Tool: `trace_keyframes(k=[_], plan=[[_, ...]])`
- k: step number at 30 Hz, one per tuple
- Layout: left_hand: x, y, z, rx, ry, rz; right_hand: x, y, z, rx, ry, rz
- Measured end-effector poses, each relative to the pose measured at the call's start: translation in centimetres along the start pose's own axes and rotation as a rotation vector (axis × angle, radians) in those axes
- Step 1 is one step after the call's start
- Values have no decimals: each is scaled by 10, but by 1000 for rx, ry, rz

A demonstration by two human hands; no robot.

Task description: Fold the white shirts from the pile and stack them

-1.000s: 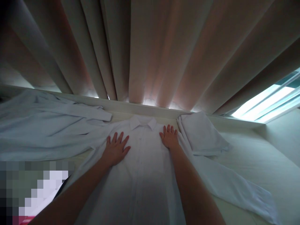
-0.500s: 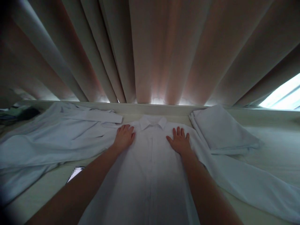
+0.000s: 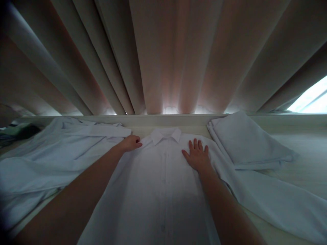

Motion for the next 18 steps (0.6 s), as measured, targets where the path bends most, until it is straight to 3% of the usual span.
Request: trace_keyframes(k=[5, 14, 18], plan=[[3, 1, 0, 48, -61, 50, -1, 2, 1, -1, -8, 13], [-15, 13, -3, 227, 32, 136, -2, 4, 2, 15, 5, 3], [-22, 18, -11, 178, 125, 122, -2, 3, 2, 6, -1, 4]])
Point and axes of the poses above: each hand's wrist, its own z-axis away from the middle knuckle, its own y-axis out of the back of the hand, x = y × z, the point moved 3 cm from there along -z, towards the middle knuckle
